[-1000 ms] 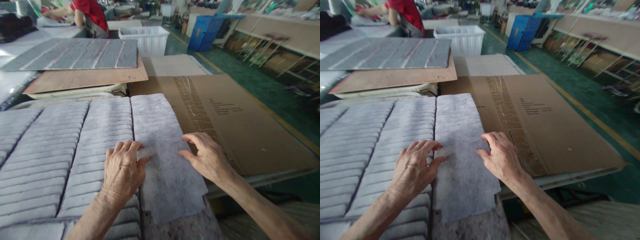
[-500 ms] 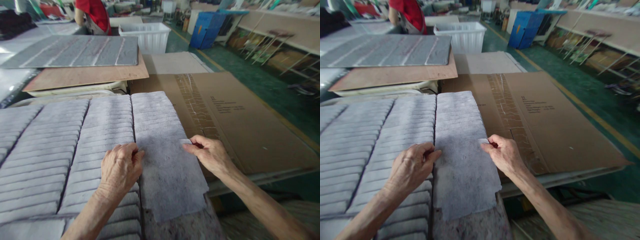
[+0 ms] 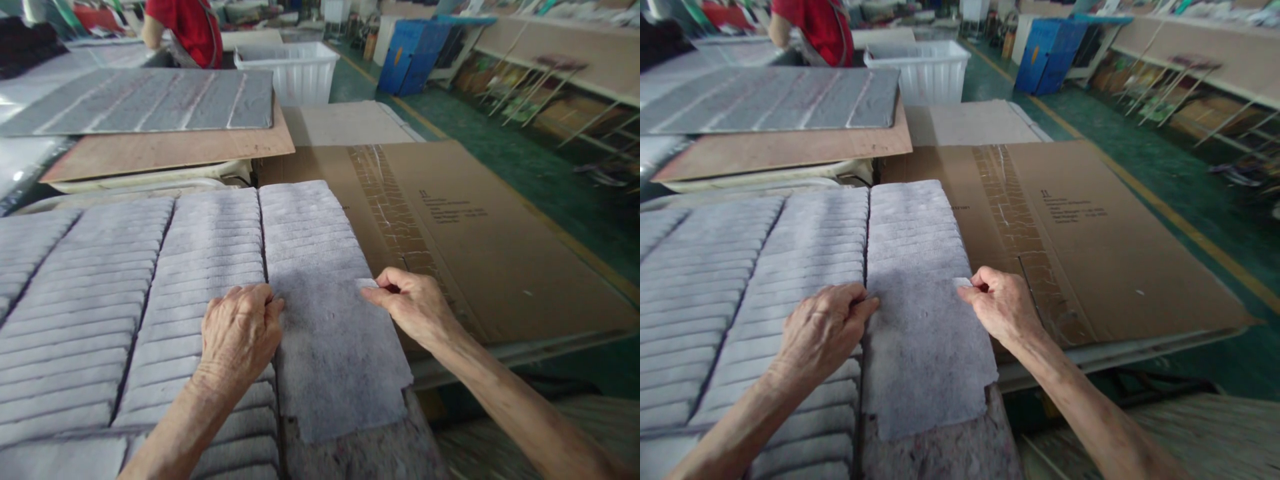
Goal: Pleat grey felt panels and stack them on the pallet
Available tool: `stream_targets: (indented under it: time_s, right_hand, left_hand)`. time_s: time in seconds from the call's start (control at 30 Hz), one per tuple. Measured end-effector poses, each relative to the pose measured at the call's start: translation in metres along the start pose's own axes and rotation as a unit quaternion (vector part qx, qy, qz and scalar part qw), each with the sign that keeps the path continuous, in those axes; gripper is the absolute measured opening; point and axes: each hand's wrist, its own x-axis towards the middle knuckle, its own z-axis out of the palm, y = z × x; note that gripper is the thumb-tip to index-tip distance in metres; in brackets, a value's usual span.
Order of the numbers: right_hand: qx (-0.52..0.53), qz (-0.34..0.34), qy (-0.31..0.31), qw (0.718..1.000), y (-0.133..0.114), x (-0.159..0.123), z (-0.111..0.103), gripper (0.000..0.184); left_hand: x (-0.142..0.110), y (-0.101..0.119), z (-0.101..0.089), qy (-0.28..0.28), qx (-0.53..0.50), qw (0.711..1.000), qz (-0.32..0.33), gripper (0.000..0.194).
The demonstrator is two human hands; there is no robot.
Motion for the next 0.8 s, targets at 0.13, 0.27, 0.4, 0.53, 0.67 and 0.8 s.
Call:
stream_targets:
  time_s: [0.13,0.27,0.4,0.53,0.67,0.8]
  right_hand:
    - [-0.026,-0.005,0.006,1.0,0.003,0.001,0.002,0.02]
    - [-0.056,-0.085,0.075,0.992,0.011,0.001,0.002,0.017]
    - [-0.128,-0.276,0.145,0.941,0.013,-0.002,-0.002,0.024]
    - [-0.198,-0.416,0.126,0.879,0.006,-0.011,0.004,0.037]
    - [-0.227,-0.459,0.052,0.857,0.0,-0.023,0.021,0.045]
    - [-0.21,-0.457,0.059,0.862,-0.002,-0.021,0.03,0.035]
  left_hand:
    - [-0.001,0.002,0.004,0.036,0.001,0.999,0.011,0.017]
    - [-0.004,-0.004,0.003,0.128,-0.036,0.991,0.004,0.014]
    - [-0.012,-0.017,-0.005,0.211,-0.037,0.977,0.003,0.03]
    - [-0.025,-0.021,-0.004,0.208,0.01,0.973,0.105,0.042]
    - [-0.033,-0.016,0.007,0.197,0.029,0.97,0.137,0.045]
    - [-0.028,-0.012,0.012,0.188,0.01,0.974,0.122,0.037]
